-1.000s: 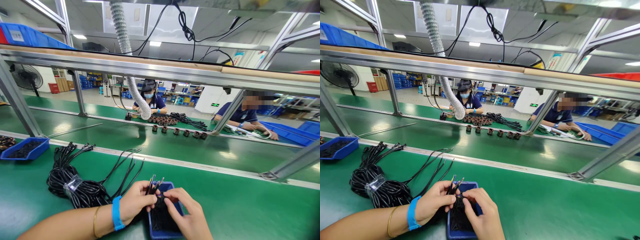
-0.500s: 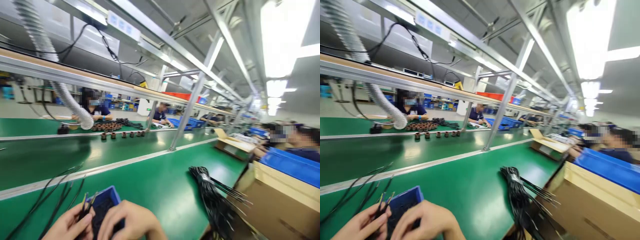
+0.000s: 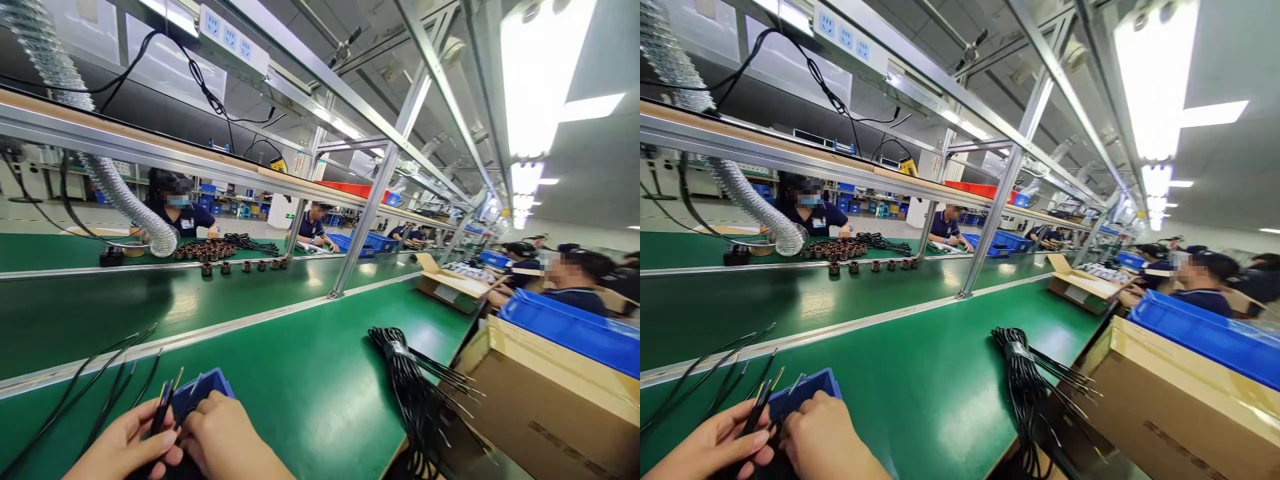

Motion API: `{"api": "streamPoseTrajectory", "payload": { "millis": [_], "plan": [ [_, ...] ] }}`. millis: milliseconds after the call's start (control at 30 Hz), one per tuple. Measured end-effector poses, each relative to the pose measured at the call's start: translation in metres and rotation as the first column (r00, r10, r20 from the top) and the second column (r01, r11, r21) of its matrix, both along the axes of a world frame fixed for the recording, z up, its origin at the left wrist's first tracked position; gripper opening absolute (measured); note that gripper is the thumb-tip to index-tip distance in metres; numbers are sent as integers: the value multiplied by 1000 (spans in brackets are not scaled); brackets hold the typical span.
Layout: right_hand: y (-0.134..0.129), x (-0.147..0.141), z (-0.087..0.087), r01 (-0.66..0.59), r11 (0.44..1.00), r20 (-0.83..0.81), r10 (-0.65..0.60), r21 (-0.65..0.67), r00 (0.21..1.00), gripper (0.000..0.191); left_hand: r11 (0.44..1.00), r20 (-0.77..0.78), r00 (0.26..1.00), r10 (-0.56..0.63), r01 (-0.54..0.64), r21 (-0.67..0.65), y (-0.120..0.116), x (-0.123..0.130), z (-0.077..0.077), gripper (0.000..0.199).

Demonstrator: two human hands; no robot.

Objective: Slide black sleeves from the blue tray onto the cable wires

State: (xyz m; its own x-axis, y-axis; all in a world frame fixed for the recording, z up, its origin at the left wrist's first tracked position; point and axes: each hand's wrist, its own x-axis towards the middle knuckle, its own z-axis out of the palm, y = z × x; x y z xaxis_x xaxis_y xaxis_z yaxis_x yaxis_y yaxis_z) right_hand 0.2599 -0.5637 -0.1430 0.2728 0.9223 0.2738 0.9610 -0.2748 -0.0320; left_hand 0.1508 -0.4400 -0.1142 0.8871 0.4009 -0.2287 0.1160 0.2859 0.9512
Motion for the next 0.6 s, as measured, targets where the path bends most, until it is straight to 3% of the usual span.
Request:
{"api": "streamPoseTrajectory", "payload": {
  "millis": [100, 233, 333, 467, 600],
  "plan": [
    [-10, 1, 6, 10, 992, -94, 2, 122, 996, 7, 994, 44, 997, -69, 65, 83, -6, 0, 5, 58],
    [-17, 9, 5, -36, 962, -244, 104, 270, 964, 21, 988, 3, 989, -148, 148, 52, -10, 2, 6, 54],
    [-21, 15, 5, -42, 919, -322, 180, 391, 930, 22, 990, 41, 989, -139, 138, 11, -10, 4, 1, 47],
    [-29, 16, 14, 8, 820, -370, 249, 572, 895, 17, 992, 91, 988, -125, 123, 30, -12, 2, 1, 48],
    [-34, 15, 23, -11, 814, -390, 290, 580, 874, 13, 994, 80, 993, -90, 95, -59, -13, 2, 4, 44]
  ]
}}
